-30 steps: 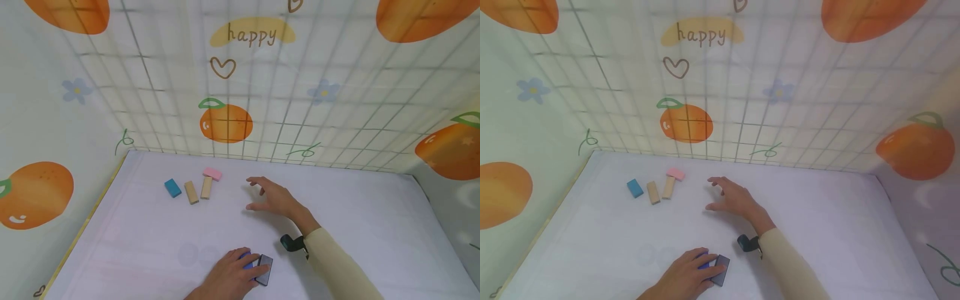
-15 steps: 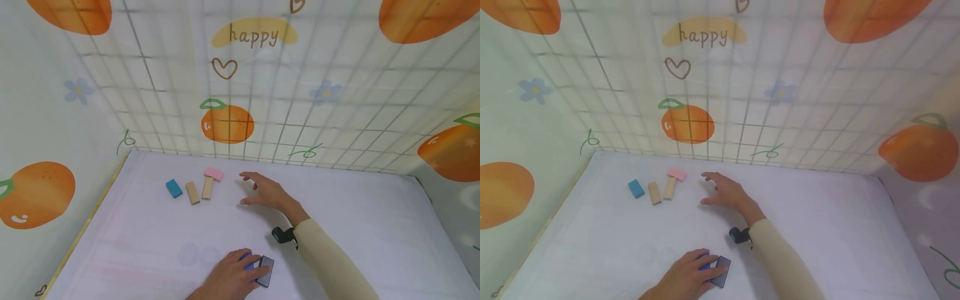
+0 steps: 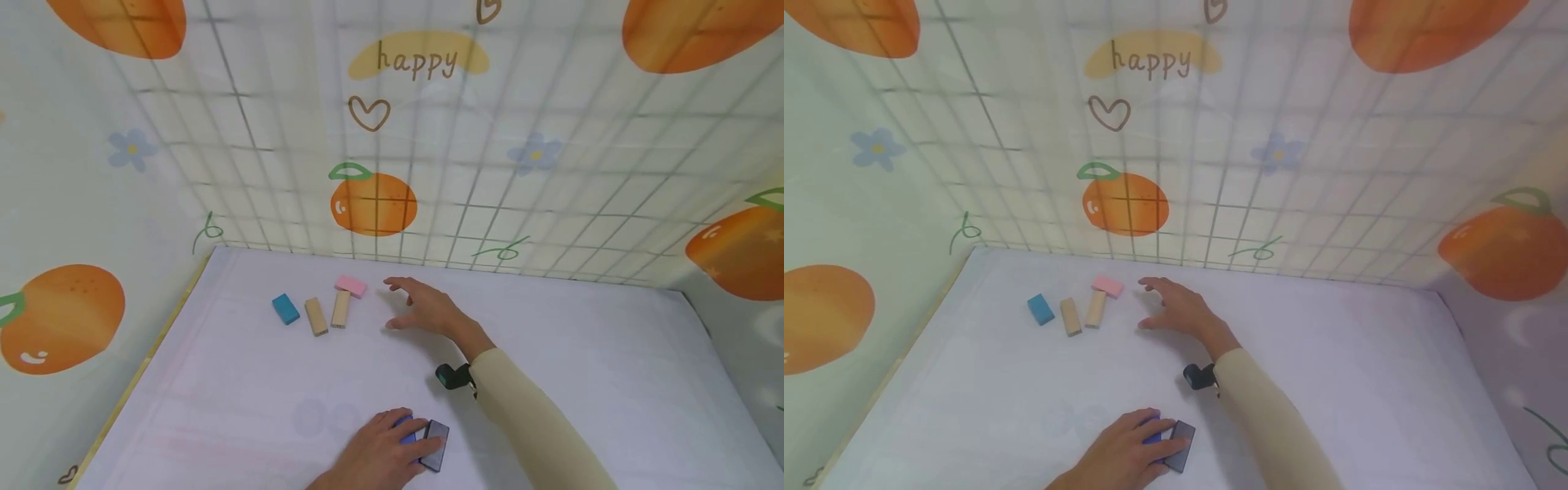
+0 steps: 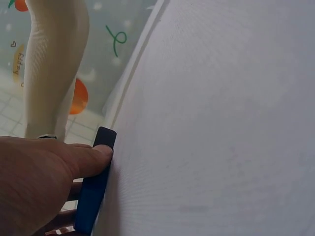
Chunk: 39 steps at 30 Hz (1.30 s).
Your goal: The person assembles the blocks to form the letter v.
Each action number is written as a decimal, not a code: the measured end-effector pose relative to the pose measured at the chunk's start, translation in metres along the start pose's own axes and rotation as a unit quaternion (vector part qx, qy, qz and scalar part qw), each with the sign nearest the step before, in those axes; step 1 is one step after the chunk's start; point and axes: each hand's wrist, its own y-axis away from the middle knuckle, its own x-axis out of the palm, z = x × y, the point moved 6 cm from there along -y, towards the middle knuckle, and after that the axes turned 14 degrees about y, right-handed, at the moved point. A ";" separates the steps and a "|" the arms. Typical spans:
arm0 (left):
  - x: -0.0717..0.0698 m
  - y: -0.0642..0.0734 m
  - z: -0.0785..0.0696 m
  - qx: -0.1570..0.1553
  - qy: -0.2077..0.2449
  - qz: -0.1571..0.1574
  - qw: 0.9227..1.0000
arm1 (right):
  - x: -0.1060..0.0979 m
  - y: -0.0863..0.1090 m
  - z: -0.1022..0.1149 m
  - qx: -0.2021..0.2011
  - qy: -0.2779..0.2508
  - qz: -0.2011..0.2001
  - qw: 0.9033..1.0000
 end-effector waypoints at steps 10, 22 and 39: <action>0.001 0.000 0.000 0.005 -0.007 -0.003 1.000 | 0.000 -0.013 0.007 -0.008 0.008 0.002 1.000; 0.000 0.001 -0.001 0.003 0.002 -0.001 1.000 | 0.009 -0.032 0.015 -0.006 0.009 -0.011 1.000; 0.000 0.000 -0.002 0.013 0.007 -0.016 1.000 | 0.018 -0.041 0.027 -0.012 -0.019 -0.014 1.000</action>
